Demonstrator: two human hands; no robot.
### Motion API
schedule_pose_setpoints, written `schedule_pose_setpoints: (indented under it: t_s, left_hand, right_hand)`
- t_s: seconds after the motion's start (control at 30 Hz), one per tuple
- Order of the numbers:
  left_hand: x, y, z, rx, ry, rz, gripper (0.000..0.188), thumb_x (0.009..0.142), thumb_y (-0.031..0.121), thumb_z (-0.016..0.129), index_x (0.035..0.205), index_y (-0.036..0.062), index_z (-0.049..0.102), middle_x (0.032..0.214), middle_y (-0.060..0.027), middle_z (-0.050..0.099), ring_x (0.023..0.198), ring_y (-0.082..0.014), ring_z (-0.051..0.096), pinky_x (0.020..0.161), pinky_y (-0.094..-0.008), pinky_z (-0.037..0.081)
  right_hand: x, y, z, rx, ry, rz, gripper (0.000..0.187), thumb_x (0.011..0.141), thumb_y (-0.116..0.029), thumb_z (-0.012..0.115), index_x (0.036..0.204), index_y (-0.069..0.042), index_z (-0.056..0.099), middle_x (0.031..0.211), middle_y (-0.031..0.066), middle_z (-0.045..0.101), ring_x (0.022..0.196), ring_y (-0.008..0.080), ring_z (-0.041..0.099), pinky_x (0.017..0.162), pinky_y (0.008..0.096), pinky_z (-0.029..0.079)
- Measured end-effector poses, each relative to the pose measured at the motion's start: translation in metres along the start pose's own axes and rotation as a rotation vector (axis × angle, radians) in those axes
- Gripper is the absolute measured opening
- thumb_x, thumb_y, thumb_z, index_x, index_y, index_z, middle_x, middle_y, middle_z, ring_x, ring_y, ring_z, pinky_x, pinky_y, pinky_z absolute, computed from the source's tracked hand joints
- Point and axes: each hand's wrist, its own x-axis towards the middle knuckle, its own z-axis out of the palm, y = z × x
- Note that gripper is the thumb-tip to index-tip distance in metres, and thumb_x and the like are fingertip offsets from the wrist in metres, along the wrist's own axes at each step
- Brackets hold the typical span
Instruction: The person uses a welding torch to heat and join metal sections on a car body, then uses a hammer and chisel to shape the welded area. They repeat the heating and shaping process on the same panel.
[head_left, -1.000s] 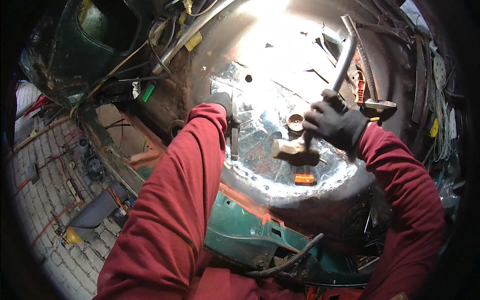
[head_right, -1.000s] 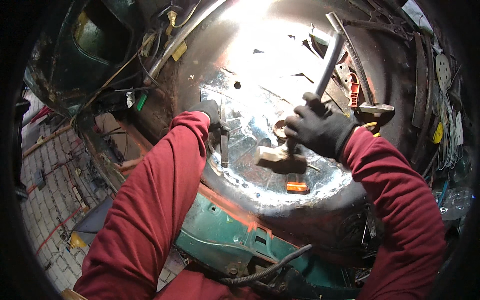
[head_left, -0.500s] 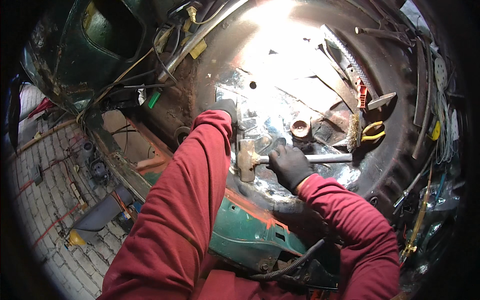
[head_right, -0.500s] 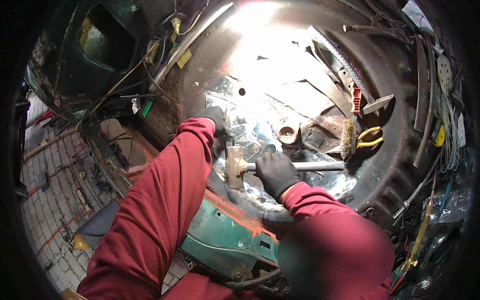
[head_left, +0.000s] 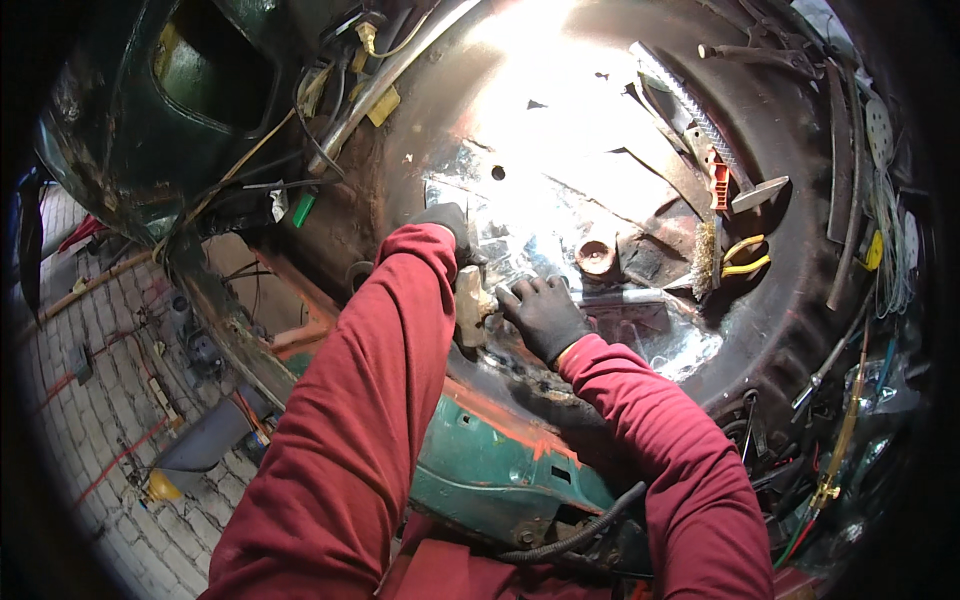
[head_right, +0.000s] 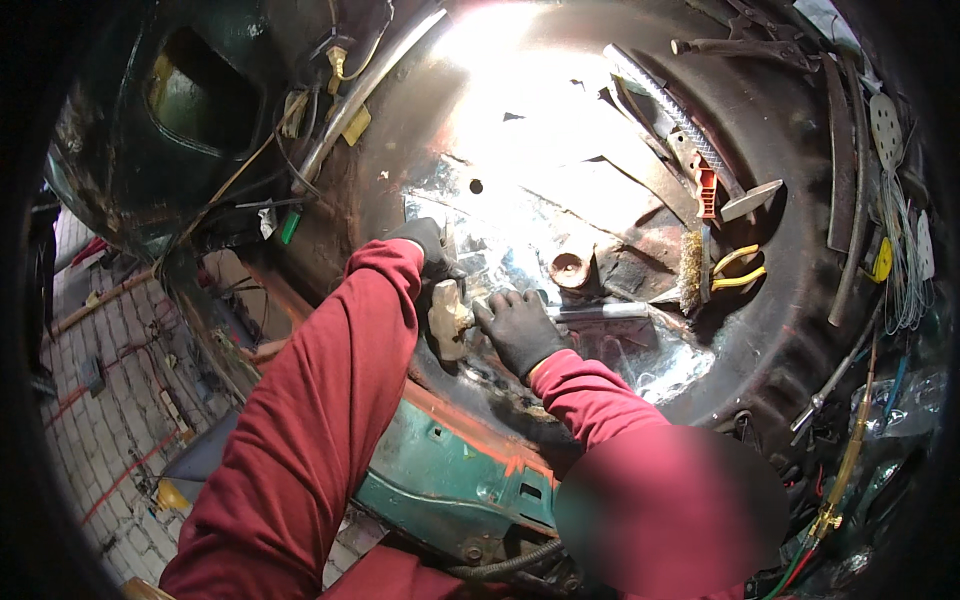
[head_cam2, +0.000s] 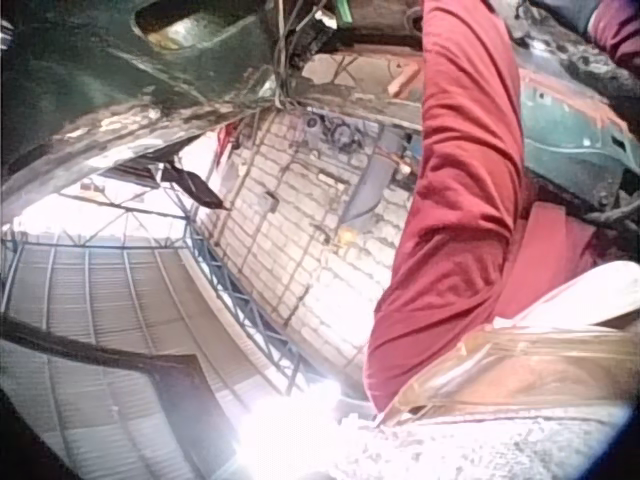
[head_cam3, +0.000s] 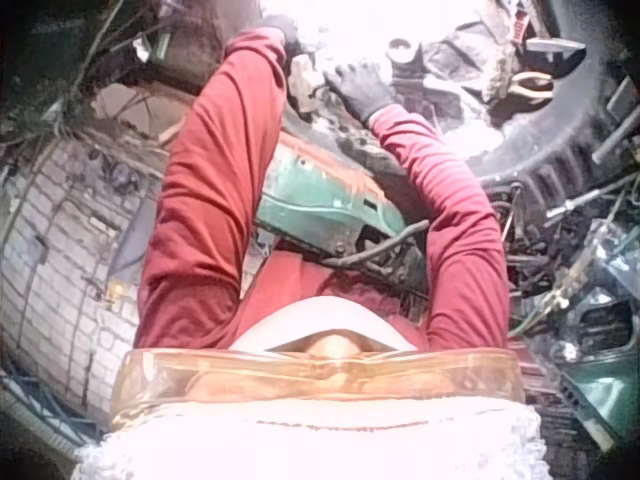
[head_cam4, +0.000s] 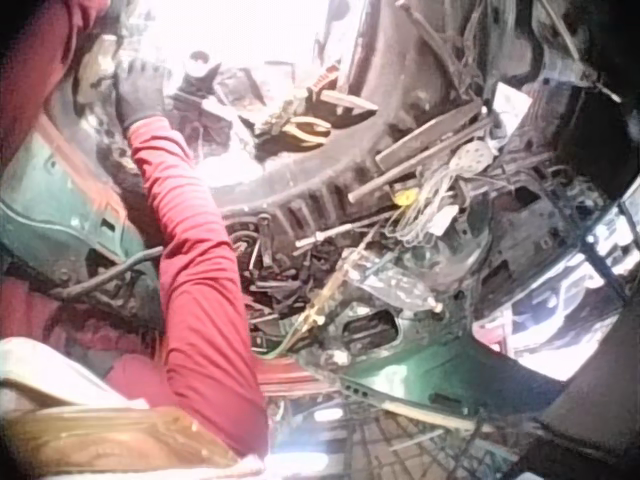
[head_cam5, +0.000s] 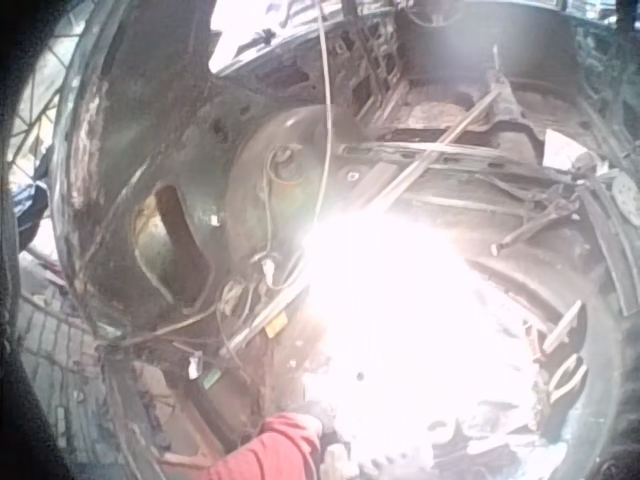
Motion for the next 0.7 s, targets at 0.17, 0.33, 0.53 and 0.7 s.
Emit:
schedule_pose_setpoints:
  t_s: [0.17, 0.33, 0.53, 0.7]
  left_hand:
    - [-0.001, 0.007, -0.005, 0.069, -0.034, -0.052, 0.058, 0.068, 0.047, 0.101, 0.096, -0.0003, 0.083, 0.087, -0.0153, 0.08, 0.075, -0.0246, 0.074, 0.073, -0.0411, 0.058]
    - [-0.001, 0.01, -0.009, 0.113, -0.078, -0.013, 0.058, 0.069, 0.049, 0.1, 0.096, 0.0002, 0.084, 0.087, -0.0146, 0.08, 0.074, -0.0242, 0.074, 0.071, -0.041, 0.059]
    - [0.001, 0.011, -0.021, 0.055, -0.12, 0.011, 0.051, 0.073, 0.043, 0.099, 0.097, 0.0006, 0.084, 0.084, -0.0122, 0.079, 0.071, -0.0238, 0.072, 0.071, -0.0396, 0.058]
    - [-0.013, 0.024, -0.051, 0.275, 0.019, 0.085, 0.054, 0.082, 0.051, 0.091, 0.101, 0.0016, 0.083, 0.099, -0.0178, 0.081, 0.089, -0.0329, 0.078, 0.083, -0.0447, 0.06]
  right_hand:
    - [0.001, -0.008, 0.004, -0.041, -0.023, 0.049, 0.047, 0.094, -0.027, 0.069, 0.139, -0.012, 0.066, 0.118, 0.0101, 0.065, 0.117, 0.0291, 0.063, 0.1, 0.0491, 0.045]
    - [-0.004, -0.007, -0.003, -0.043, 0.012, 0.062, 0.041, 0.099, -0.021, 0.062, 0.138, -0.01, 0.065, 0.119, 0.0104, 0.064, 0.115, 0.0293, 0.063, 0.099, 0.0488, 0.045]
    - [-0.01, 0.0, -0.01, -0.039, 0.01, 0.05, 0.04, 0.099, -0.021, 0.06, 0.137, -0.009, 0.066, 0.119, 0.011, 0.065, 0.114, 0.0291, 0.063, 0.101, 0.0481, 0.044]
    - [-0.026, 0.006, -0.034, -0.024, 0.049, 0.037, 0.039, 0.1, -0.021, 0.06, 0.137, -0.009, 0.066, 0.117, 0.0108, 0.066, 0.114, 0.0288, 0.063, 0.101, 0.0482, 0.044]
